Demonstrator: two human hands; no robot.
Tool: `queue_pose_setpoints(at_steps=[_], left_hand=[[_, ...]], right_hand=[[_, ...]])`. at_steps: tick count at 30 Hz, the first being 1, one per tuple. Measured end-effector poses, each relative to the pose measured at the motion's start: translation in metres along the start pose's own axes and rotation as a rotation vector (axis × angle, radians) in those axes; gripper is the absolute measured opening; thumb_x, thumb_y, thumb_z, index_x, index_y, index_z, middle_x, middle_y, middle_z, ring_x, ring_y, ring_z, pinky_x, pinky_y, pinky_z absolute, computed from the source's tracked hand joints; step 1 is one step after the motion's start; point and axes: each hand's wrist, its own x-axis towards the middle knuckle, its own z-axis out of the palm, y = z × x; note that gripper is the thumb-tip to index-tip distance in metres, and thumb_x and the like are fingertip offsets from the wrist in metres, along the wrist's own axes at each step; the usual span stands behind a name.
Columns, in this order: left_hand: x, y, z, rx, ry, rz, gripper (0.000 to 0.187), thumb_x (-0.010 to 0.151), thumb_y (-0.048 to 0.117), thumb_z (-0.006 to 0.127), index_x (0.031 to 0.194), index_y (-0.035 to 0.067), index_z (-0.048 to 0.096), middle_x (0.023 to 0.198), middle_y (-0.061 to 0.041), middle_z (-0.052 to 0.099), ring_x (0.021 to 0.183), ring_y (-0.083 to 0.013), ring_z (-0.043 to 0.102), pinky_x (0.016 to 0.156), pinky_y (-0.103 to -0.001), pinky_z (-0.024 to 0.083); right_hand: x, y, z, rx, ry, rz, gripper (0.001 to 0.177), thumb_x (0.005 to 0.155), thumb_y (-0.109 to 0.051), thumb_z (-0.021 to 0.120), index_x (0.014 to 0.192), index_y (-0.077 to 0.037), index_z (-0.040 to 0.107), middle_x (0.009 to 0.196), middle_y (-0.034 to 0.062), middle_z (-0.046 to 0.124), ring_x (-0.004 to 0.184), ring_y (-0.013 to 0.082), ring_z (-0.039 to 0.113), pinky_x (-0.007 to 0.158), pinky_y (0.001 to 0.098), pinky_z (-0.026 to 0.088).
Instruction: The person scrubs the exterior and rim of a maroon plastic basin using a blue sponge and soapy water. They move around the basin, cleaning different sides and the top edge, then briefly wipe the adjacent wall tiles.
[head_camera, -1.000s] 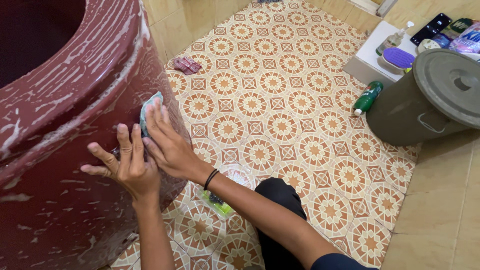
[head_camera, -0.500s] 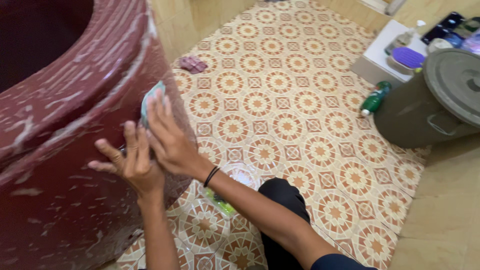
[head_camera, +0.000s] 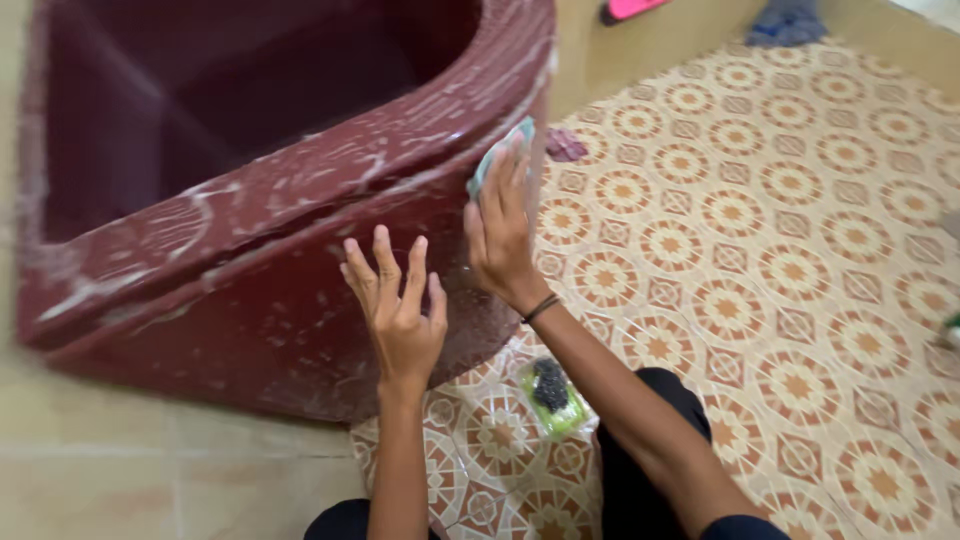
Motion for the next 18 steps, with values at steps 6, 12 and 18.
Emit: queue_pose_setpoints(at_steps=[6, 12, 18], left_hand=[[-0.010, -0.014, -0.039, 0.042, -0.009, -0.039, 0.052, 0.091, 0.006, 0.072, 0.143, 0.010, 0.064, 0.164, -0.024, 0.035, 0.154, -0.0558, 0.021, 0.125, -0.068, 0.024], [-0.023, -0.028, -0.077, 0.129, -0.008, -0.107, 0.056, 0.090, 0.009, 0.074, 0.144, 0.012, 0.062, 0.167, -0.025, 0.029, 0.154, -0.0595, 0.013, 0.125, -0.066, 0.024], [-0.023, -0.042, -0.077, 0.225, -0.087, -0.179, 0.071, 0.087, 0.014, 0.076, 0.153, 0.016, 0.051, 0.172, -0.021, 0.012, 0.152, -0.0634, -0.001, 0.123, -0.070, 0.021]], right_hand=[[-0.018, 0.004, 0.011, -0.329, -0.074, -0.411, 0.063, 0.106, -0.008, 0.051, 0.163, -0.003, 0.025, 0.171, 0.0173, 0.016, 0.160, 0.0481, 0.018, 0.134, 0.0601, 0.021], [0.055, 0.108, 0.012, 0.279, 0.149, 0.515, 0.050, 0.112, -0.028, 0.031, 0.140, 0.002, 0.059, 0.131, 0.0247, 0.070, 0.122, 0.0309, 0.066, 0.110, 0.0363, 0.050], [-0.011, 0.198, 0.045, 0.405, 0.170, 0.865, 0.052, 0.113, -0.046, 0.038, 0.120, 0.002, 0.059, 0.105, 0.0046, 0.059, 0.099, 0.0173, 0.054, 0.087, 0.0376, 0.042]])
